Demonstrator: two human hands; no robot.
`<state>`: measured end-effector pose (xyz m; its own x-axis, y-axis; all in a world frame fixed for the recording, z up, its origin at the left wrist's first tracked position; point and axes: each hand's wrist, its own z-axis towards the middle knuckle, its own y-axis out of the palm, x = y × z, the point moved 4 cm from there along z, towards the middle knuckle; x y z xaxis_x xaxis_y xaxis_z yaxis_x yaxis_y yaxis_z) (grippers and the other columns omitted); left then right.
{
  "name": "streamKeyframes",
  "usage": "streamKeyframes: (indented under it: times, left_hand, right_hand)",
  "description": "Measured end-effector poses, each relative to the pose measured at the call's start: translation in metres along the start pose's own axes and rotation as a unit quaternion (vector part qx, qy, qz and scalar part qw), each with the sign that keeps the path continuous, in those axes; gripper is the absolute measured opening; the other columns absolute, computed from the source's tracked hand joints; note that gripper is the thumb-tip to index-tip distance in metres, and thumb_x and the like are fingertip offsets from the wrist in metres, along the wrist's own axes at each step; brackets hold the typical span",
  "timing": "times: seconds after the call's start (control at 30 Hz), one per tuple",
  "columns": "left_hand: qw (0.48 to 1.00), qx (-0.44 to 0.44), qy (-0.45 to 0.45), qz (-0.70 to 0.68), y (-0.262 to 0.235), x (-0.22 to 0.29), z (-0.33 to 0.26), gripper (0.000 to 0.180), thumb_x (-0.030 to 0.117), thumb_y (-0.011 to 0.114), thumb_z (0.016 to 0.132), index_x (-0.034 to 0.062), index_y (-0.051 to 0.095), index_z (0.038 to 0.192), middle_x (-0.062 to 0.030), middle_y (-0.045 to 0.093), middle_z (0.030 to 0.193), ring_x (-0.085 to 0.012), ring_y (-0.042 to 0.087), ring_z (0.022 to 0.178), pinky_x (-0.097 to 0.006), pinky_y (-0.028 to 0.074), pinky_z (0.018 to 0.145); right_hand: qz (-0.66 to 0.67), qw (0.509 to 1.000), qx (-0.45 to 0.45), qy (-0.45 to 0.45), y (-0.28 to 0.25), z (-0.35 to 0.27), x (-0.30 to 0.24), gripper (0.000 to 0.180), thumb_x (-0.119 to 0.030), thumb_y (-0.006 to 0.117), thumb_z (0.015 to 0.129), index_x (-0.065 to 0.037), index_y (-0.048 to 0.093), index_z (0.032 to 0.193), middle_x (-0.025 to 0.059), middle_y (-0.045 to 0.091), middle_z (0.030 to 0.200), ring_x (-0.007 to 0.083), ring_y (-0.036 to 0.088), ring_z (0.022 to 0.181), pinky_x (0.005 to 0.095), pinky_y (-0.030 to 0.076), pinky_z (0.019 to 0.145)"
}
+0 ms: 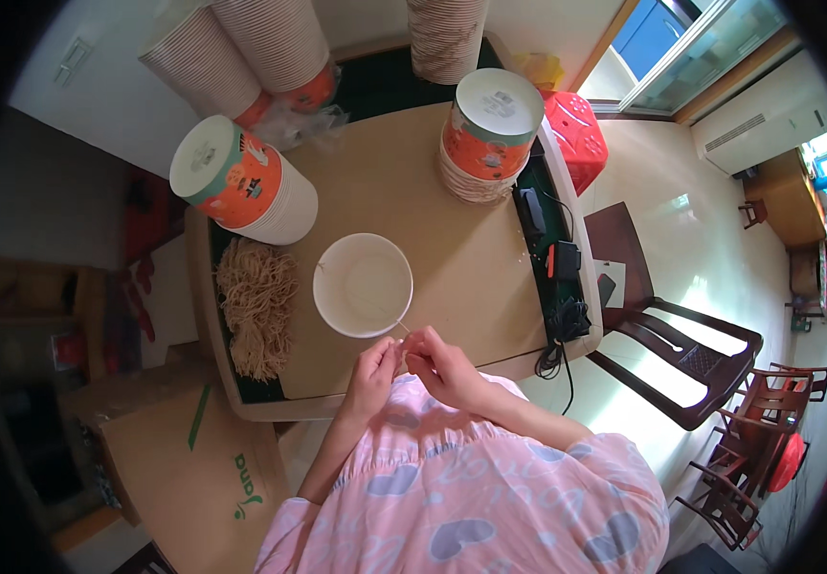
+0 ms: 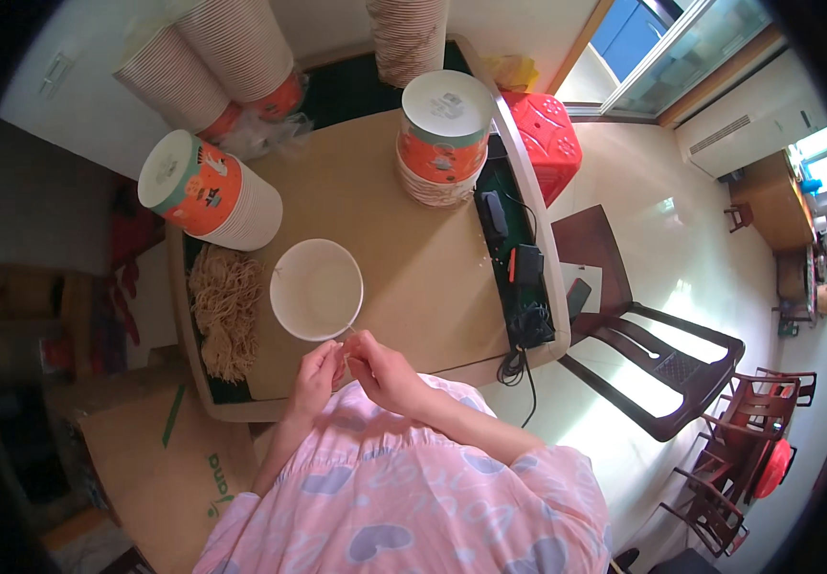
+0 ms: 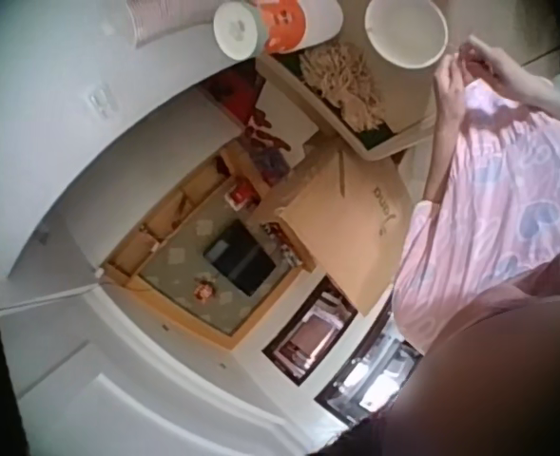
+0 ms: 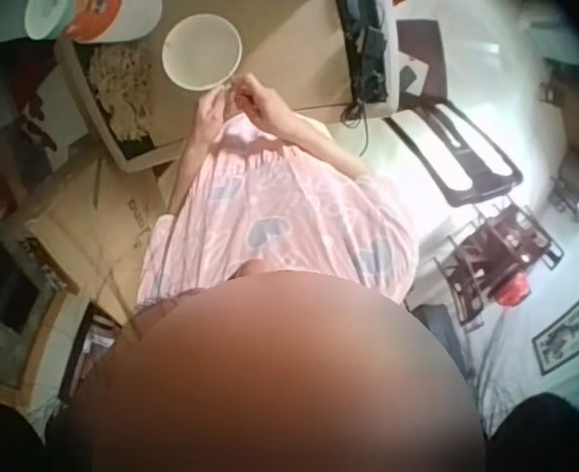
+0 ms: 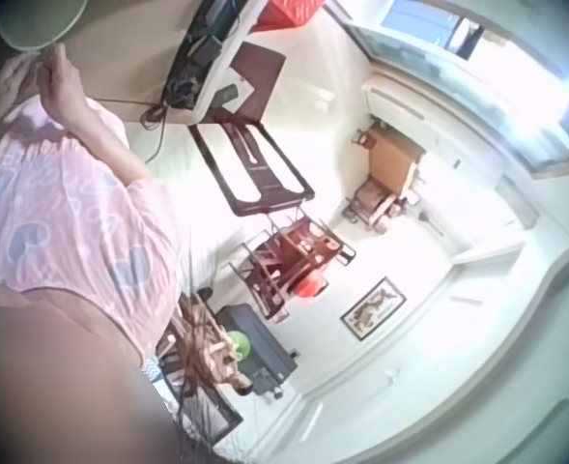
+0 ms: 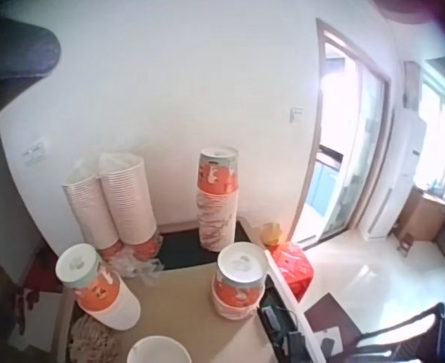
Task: Threading string handles into decorative paper buckets for packaging.
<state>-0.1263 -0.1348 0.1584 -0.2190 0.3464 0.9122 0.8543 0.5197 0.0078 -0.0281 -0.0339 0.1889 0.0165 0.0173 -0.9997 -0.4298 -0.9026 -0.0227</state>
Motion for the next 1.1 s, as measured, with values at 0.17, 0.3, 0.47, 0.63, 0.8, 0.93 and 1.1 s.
streamKeyframes:
  times: [0.17,0.3,0.47,0.63,0.8,0.93,1.1]
  left_hand:
    - [0.998,-0.017,-0.004,-0.054,0.006,0.004,-0.003,0.028,0.017,0.042,0.098,0.0055,0.042,0.073,0.0056,0.036,0.061,-0.003,0.033,0.055,-0.021,0.027,0.047]
    - [0.999,-0.018,0.005,-0.049,0.006,0.003,-0.005,0.022,0.016,0.043,0.097,0.0068,0.045,0.077,0.0053,0.039,0.061,-0.0025,0.033,0.053,-0.019,0.027,0.047]
    - [0.999,-0.013,0.02,-0.026,0.006,0.006,-0.009,0.019,0.017,0.044,0.097,0.0079,0.047,0.081,0.0046,0.042,0.062,-0.002,0.033,0.052,-0.018,0.027,0.046]
    - [0.998,-0.01,-0.034,-0.056,0.006,0.015,-0.013,0.021,0.018,0.044,0.097,0.0079,0.049,0.079,0.0048,0.043,0.063,-0.0014,0.036,0.053,-0.016,0.027,0.046]
    - [0.997,-0.029,-0.019,-0.066,0.006,0.006,-0.012,0.02,0.018,0.044,0.097,0.0083,0.049,0.08,0.0046,0.045,0.064,-0.0013,0.036,0.053,-0.016,0.027,0.046]
    - [0.998,-0.029,-0.016,-0.061,0.007,0.006,-0.011,0.018,0.016,0.045,0.096,0.0081,0.049,0.081,0.0046,0.045,0.064,-0.0013,0.036,0.053,-0.016,0.027,0.046]
    - [0.996,-0.016,-0.01,-0.083,0.006,0.007,-0.009,0.013,0.011,0.05,0.094,0.0063,0.052,0.082,0.0036,0.05,0.066,-0.0011,0.039,0.054,-0.016,0.029,0.046]
  right_hand:
    - [0.008,0.999,0.0,0.05,-0.004,-0.002,0.005,0.015,0.002,0.052,0.088,-0.001,0.048,0.102,0.0095,0.058,0.079,0.0138,0.056,0.068,0.0258,0.045,0.06]
    - [-0.022,0.999,0.026,0.012,-0.007,0.002,0.007,0.009,-0.002,0.057,0.087,0.0,0.053,0.095,0.0091,0.058,0.078,0.0137,0.055,0.067,0.0256,0.046,0.061]
    - [-0.028,0.999,0.023,0.037,-0.009,0.001,0.004,0.007,-0.004,0.059,0.086,0.0,0.056,0.092,0.0085,0.058,0.076,0.0135,0.054,0.066,0.0256,0.046,0.06]
    - [-0.075,0.997,0.001,-0.02,-0.011,0.0,-0.003,0.008,-0.003,0.06,0.084,0.0,0.057,0.092,0.0097,0.056,0.079,0.0185,0.056,0.068,0.028,0.047,0.06]
    - [-0.084,0.996,0.006,-0.033,-0.01,-0.002,-0.002,0.009,-0.002,0.06,0.084,0.0,0.057,0.092,0.01,0.055,0.081,0.0202,0.057,0.069,0.0286,0.047,0.061]
    - [-0.059,0.998,0.007,-0.003,-0.013,-0.001,-0.003,0.008,-0.001,0.06,0.083,0.0,0.058,0.092,0.0097,0.056,0.082,0.0192,0.057,0.07,0.0277,0.047,0.061]
    - [-0.063,0.998,0.004,0.005,-0.015,-0.001,-0.005,0.008,0.0,0.06,0.083,0.0,0.058,0.091,0.0087,0.056,0.082,0.0174,0.057,0.07,0.0268,0.047,0.061]
